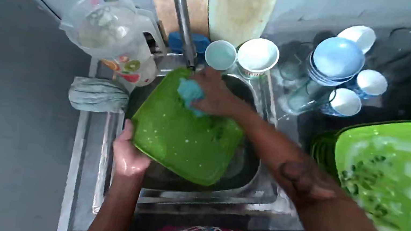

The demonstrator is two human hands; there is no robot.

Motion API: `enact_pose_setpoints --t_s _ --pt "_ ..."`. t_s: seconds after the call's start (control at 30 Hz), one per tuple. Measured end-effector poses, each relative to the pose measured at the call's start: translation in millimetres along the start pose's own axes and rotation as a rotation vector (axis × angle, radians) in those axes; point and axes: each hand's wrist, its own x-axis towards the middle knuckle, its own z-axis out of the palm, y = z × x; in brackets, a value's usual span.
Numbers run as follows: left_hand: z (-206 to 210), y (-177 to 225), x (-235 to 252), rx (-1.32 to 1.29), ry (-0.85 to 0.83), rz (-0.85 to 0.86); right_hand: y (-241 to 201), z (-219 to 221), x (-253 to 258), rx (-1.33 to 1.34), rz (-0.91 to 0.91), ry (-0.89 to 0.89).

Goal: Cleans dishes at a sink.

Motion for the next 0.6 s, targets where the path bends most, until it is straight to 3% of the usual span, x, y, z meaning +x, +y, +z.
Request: enact_pose_setpoints --t_s 0.03,0.1,0.13,0.2,0.3,0.43,0.53,0.6 --pt "3 -4 0 -0.007 -0.025 -0.025 -28 7 -6 -0.09 0.165 -0.158" --pt "8 -14 2 0.013 -0.05 -0.055 -20 94 -16 -0.027 -0.049 0.293" --pt "10 -18 5 0.04 -0.039 -0.046 -22 126 -14 -0.006 -0.153 0.415" --pt "3 -16 11 0.074 -0.073 -0.023 -30 152 -33 0.089 -0.327 0.371" --pt "-18 2 15 0.032 -0.121 0.04 10 144 -58 -0.005 -0.44 0.231" --pt "-19 2 3 0.047 -0.099 0.033 54 110 -30 -0.221 -0.149 0.367" --pt "-6 -17 -3 0.089 -0.065 -0.037 25 124 -10 -0.23 -0.141 0.535" --pt "-4 -23 0 0.085 -0.061 -0.049 -5 139 -15 -0.139 -0.287 0.524"
